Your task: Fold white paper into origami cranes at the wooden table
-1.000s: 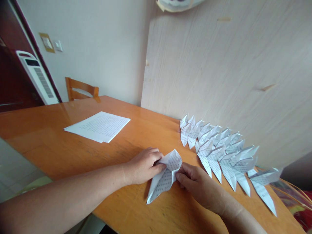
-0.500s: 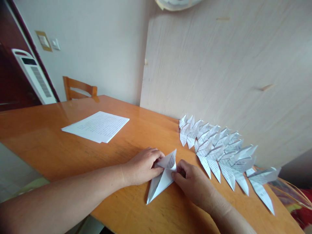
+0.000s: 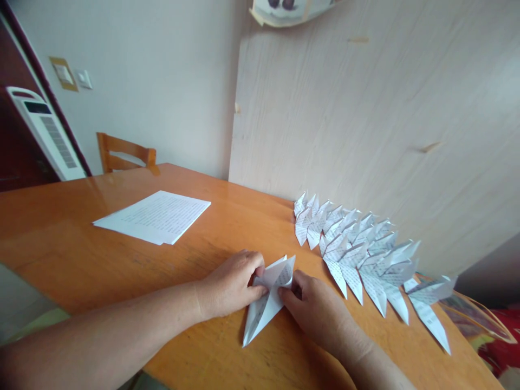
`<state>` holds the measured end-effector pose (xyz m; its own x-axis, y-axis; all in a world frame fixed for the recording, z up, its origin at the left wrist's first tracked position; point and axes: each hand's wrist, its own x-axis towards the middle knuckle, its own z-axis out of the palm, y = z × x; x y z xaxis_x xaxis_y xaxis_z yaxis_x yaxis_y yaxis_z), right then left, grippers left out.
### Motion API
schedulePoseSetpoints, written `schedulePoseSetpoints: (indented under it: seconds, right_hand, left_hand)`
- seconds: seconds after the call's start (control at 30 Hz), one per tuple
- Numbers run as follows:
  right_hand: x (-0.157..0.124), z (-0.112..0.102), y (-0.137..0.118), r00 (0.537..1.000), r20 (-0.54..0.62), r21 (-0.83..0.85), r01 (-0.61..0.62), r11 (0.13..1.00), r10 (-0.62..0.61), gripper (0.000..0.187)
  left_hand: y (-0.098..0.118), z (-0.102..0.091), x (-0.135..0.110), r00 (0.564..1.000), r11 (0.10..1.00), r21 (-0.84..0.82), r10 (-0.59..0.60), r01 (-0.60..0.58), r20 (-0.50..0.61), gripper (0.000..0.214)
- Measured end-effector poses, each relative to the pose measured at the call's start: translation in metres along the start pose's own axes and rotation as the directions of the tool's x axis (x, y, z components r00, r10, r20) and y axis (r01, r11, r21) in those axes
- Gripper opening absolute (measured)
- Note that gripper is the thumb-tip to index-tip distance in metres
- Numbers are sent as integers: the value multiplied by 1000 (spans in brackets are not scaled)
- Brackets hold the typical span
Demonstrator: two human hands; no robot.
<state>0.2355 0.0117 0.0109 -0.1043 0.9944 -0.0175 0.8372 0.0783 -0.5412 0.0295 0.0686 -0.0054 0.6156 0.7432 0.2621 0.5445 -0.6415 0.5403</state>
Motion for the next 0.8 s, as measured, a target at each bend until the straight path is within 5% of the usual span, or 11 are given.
schedulePoseSetpoints:
  seconds: [0.8]
  right_hand:
    - [6,8,1,994,-65,-191,-98,977,87,12]
  left_hand:
    - [4,-4,-4,998,997,46,61,-62,17,21]
